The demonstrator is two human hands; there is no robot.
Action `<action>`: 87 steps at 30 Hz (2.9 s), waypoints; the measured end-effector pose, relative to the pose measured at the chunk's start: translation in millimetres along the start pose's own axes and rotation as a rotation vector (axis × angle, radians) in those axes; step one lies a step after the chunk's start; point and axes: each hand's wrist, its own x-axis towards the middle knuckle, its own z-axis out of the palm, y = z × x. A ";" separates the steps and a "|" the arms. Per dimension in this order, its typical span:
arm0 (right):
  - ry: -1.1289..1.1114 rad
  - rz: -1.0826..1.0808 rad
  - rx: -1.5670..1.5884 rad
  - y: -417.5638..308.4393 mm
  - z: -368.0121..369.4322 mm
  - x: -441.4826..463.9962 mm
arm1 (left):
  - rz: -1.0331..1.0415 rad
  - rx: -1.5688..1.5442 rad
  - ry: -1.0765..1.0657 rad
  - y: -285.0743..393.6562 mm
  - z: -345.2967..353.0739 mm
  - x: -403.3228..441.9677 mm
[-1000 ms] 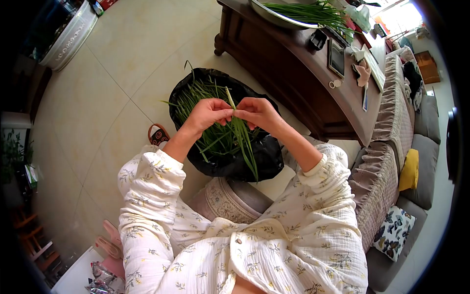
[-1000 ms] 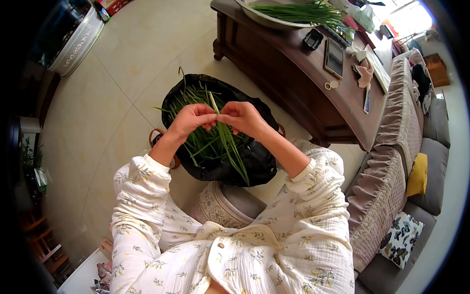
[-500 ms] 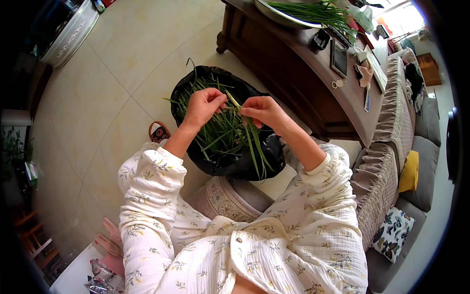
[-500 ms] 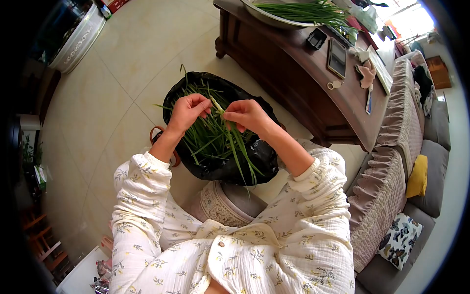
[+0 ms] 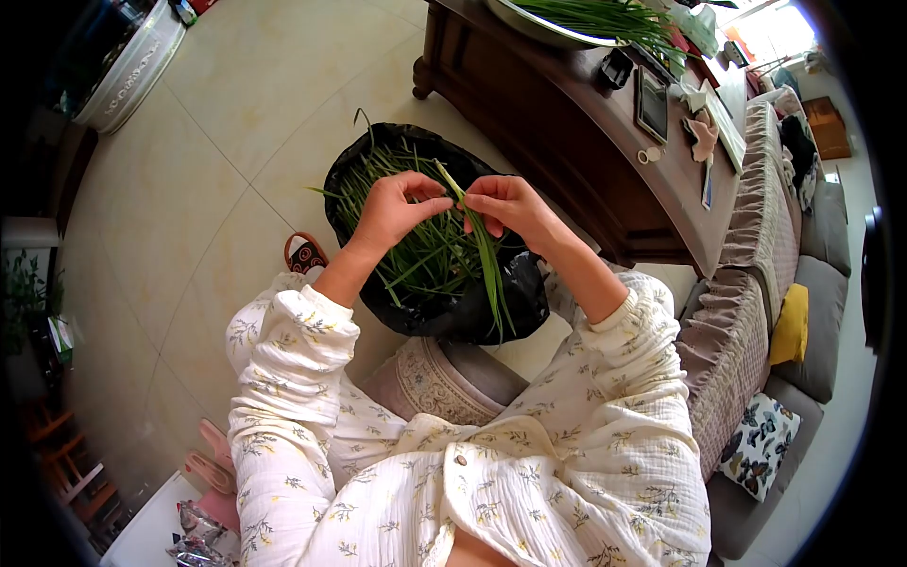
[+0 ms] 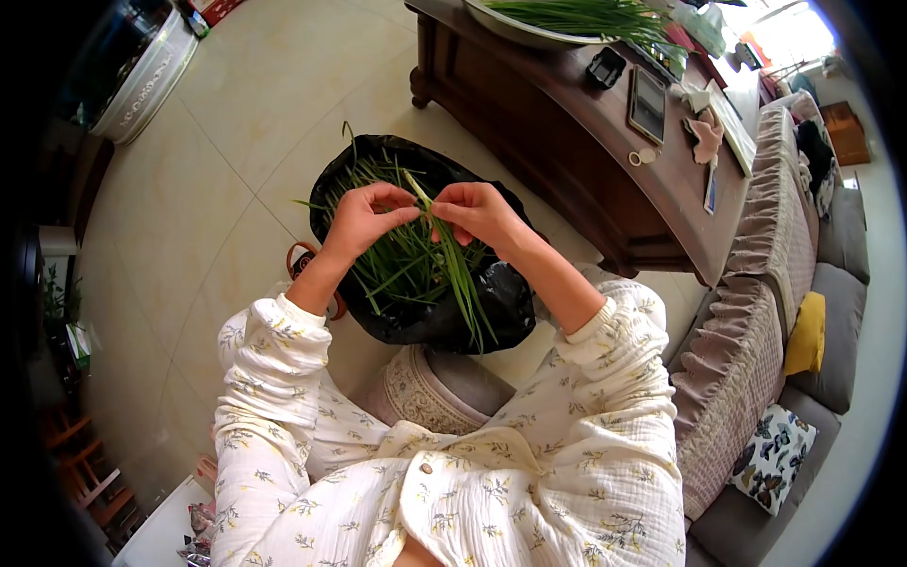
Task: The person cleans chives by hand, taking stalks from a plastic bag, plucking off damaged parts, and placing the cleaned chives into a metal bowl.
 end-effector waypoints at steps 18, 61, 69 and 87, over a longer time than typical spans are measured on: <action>0.058 -0.062 -0.107 6.1 8.4 6.3 | -0.262 -0.461 -0.034 -1.3 6.5 5.7; 0.207 -0.227 -0.631 8.2 14.1 -2.7 | -0.467 -0.844 0.048 -9.8 -17.2 9.9; 0.065 -0.012 -0.299 6.1 9.4 -4.6 | -0.194 -0.352 0.070 -14.3 -18.7 6.1; 0.054 -0.004 -0.050 9.2 9.0 -1.6 | 0.048 0.001 0.128 -15.9 5.9 2.3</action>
